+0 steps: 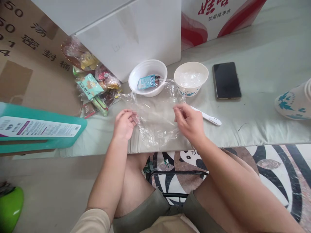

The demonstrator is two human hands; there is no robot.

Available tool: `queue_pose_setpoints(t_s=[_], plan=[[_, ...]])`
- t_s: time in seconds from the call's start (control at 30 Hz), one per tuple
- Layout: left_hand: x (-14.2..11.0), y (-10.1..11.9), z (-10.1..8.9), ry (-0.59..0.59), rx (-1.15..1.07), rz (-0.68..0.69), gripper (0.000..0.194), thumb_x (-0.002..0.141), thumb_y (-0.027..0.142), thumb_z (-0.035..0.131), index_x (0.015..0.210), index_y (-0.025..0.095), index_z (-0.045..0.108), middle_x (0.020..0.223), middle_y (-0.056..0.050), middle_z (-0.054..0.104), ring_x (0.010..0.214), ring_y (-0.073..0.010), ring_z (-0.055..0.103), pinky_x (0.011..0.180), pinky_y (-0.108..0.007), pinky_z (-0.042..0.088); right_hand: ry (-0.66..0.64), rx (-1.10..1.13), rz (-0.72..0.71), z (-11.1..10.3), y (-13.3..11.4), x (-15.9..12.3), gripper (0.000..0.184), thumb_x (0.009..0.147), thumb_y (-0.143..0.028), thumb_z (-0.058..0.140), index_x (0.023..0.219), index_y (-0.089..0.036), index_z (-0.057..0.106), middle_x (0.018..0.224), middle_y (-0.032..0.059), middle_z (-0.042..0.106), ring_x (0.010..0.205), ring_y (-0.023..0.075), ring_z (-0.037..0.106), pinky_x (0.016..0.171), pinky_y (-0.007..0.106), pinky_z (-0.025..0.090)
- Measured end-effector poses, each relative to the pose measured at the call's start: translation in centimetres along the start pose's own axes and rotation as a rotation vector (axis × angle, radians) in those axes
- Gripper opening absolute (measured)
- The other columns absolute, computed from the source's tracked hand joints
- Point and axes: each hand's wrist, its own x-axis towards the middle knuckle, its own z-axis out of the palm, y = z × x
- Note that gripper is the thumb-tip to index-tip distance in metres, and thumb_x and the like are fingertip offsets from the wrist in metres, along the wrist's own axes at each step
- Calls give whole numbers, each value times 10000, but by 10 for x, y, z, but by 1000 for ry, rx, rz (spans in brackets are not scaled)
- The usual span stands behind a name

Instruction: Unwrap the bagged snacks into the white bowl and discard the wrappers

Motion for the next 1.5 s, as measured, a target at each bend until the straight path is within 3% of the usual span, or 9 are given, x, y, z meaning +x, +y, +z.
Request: queue_pose_setpoints(t_s=[0.27, 0.37, 0.47, 0.63, 0.87, 1.07, 1.17, 1.33, 1.5], plan=[[-6, 0, -4, -142, -35, -191, 214, 780, 308, 736, 859, 193, 574, 875, -40, 720, 755, -166, 717, 563, -245, 559, -5, 210, 184, 0, 5, 8, 277, 893, -442, 644, 1053, -216, 645, 669, -25, 663, 472, 114, 578, 522, 270, 497], [-8, -6, 4, -94, 123, -135, 204, 872, 347, 709, 845, 189, 582, 858, -25, 693, 648, -124, 698, 421, -170, 427, -100, 403, 241, 9, 9, 5, 469, 781, -378, 769, 1193, -249, 585, 982, 25, 725, 751, 150, 712, 716, 310, 608], [-6, -9, 6, -12, 205, -46, 253, 954, 440, 628, 861, 220, 545, 704, 32, 614, 415, -74, 550, 326, -167, 249, -216, 382, 327, 16, 12, 1, 348, 792, -349, 753, 1095, -255, 611, 1146, 54, 701, 838, 159, 724, 734, 311, 627], [0, -7, -5, -80, 254, 71, 323, 931, 491, 667, 796, 224, 547, 507, 87, 388, 320, -60, 328, 305, -192, 172, -135, 212, 375, 10, 11, 2, 193, 940, -423, 574, 1013, -249, 613, 947, 25, 713, 457, 81, 539, 399, 233, 449], [13, 5, -39, -271, 292, 135, 493, 734, 669, 787, 750, 205, 620, 402, 97, 348, 290, -60, 264, 293, -216, 149, -32, 99, 266, -11, 9, 11, 276, 971, -461, 549, 958, -210, 662, 666, -6, 665, 374, 78, 436, 373, 224, 351], [8, 6, -34, -389, 98, 188, 521, 509, 453, 965, 842, 198, 655, 796, 5, 690, 619, -97, 635, 518, -181, 489, -65, 139, 220, -13, 8, 7, 301, 972, -469, 553, 914, -201, 677, 635, -13, 646, 391, 70, 417, 389, 219, 315], [-1, 7, -26, -486, 134, 62, 520, 523, 453, 956, 869, 193, 667, 796, -18, 717, 517, -103, 621, 401, -184, 404, -65, 128, 203, -14, 11, 8, 271, 969, -445, 557, 900, -213, 678, 645, -9, 649, 440, 86, 440, 427, 230, 329], [-2, 7, -16, -340, 88, 113, 466, 627, 558, 880, 668, 198, 586, 505, 53, 529, 342, -64, 437, 323, -198, 282, -41, 99, 240, -17, 12, 11, 211, 930, -379, 588, 823, -214, 666, 564, -15, 574, 494, 132, 503, 464, 260, 353], [11, 5, -12, -63, -56, 206, 385, 678, 406, 862, 621, 193, 547, 482, 80, 414, 407, -32, 348, 377, -165, 265, 8, 75, 230, -19, 13, 12, 215, 905, -381, 600, 796, -212, 676, 510, -29, 530, 445, 124, 462, 426, 254, 294]])
